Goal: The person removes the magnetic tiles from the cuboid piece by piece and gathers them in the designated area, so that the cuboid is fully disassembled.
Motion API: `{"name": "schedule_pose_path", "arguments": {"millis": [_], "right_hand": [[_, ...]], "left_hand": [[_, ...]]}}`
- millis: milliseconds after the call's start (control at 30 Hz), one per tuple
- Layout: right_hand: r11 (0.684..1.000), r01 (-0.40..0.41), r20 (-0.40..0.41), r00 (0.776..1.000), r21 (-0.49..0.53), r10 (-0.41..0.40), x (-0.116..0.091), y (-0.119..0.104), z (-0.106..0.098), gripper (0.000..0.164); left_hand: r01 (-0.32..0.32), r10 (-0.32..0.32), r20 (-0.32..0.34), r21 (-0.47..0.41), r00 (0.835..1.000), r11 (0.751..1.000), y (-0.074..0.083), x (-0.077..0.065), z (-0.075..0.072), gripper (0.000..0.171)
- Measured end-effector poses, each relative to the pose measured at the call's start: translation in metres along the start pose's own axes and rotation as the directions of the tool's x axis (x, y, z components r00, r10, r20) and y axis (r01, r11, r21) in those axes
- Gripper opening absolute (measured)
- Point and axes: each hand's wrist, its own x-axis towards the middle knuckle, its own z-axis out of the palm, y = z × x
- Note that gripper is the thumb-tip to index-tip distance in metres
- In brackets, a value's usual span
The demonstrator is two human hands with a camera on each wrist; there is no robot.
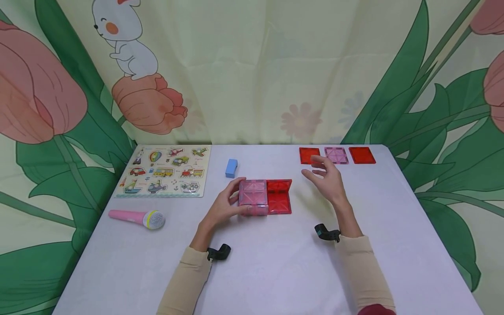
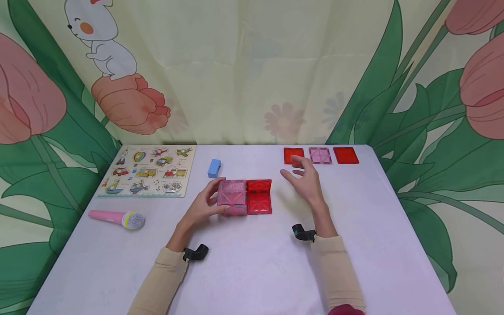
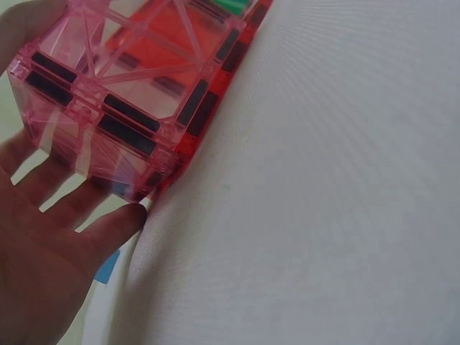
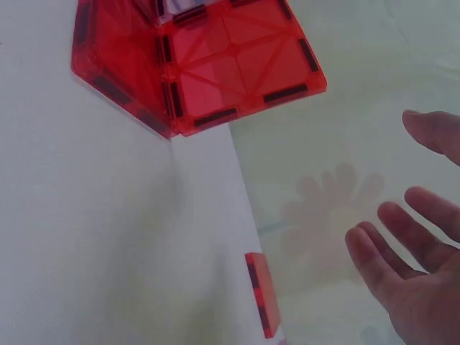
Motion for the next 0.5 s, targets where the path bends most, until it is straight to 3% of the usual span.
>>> {"name": "schedule_pose_path", "arguments": {"millis": [300, 500], "right_hand": [[0.996, 0.077, 0.123, 0.989, 0.042, -0.081, -0.006, 0.002, 0.017, 0.065], [0.996, 0.076, 0.215, 0.973, 0.048, -0.085, -0.008, 0.004, 0.026, 0.064]], "left_hand": [[0.018, -0.018, -0.004, 0.012, 1.000, 1.000, 0.001, 0.000, 0.000, 0.087], [0.017, -0.017, -0.003, 0.006, 1.000, 1.000, 0.002, 0.000, 0.000, 0.088]]}}
